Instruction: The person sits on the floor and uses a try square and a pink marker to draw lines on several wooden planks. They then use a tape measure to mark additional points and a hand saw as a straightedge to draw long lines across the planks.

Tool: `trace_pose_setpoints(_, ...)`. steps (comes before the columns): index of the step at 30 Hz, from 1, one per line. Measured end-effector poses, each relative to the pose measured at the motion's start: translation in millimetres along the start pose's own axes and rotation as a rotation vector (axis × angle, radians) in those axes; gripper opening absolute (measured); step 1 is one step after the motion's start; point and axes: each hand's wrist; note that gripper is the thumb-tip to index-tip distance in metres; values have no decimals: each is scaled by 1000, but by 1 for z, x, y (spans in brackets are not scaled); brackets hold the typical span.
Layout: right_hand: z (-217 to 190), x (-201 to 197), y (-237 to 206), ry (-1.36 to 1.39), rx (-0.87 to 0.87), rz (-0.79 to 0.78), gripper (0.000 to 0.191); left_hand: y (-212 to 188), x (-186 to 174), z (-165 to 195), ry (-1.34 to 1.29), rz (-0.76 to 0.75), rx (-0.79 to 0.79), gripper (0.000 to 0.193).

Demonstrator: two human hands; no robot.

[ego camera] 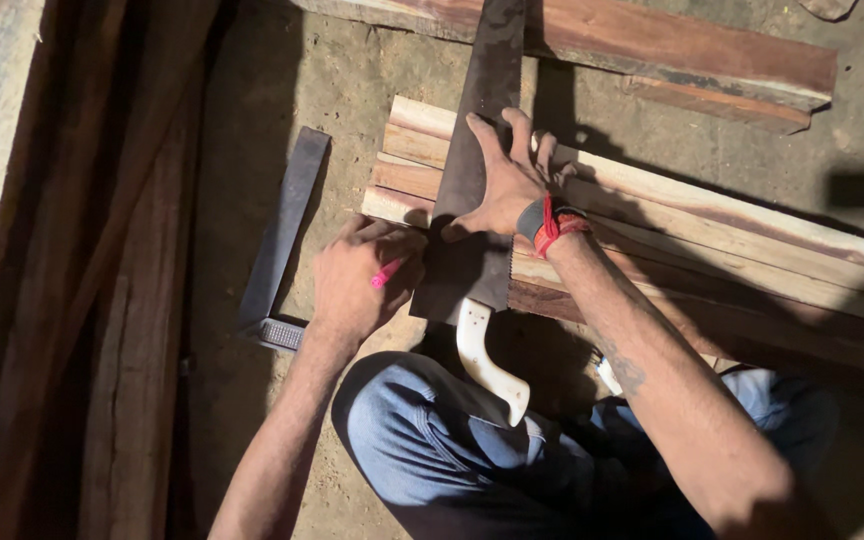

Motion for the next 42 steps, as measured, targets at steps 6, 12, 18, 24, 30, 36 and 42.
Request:
trace_pose_setpoints(6,9,10,9,28,-87,46,138,-6,-3,-2,-112,-78,44,26)
trace_pose_setpoints(12,3,5,6,20,-76,23,142,-4,-5,-2,-144,-72,107,28)
trace_pose_setpoints(18,-4,1,-2,15,19,-31,142,3,-8,1,-143,-111,89,29)
trace_pose_setpoints(24,2,4,3,0,-21,-11,143,-2,-12,0,-155,-119,159,34)
trace_pose_setpoints(30,6,8,3,13,-59,12,144,-10,-5,-1,-119,-127,146,31)
trace_pose_setpoints(36,-1,-1,-4,35,-16,-42,145,-24,0,0,-141,-99,153,41)
trace_pose_setpoints(42,-3,-6,-8,42,9,-70,147,-43,-4,8,-143,-217,80,40)
Point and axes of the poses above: each hand's wrist, its own y-axis towards the middle knuckle, its own x-axis out of the palm, z = x × y, and after that the axes turned 14 degrees about -z, right-handed
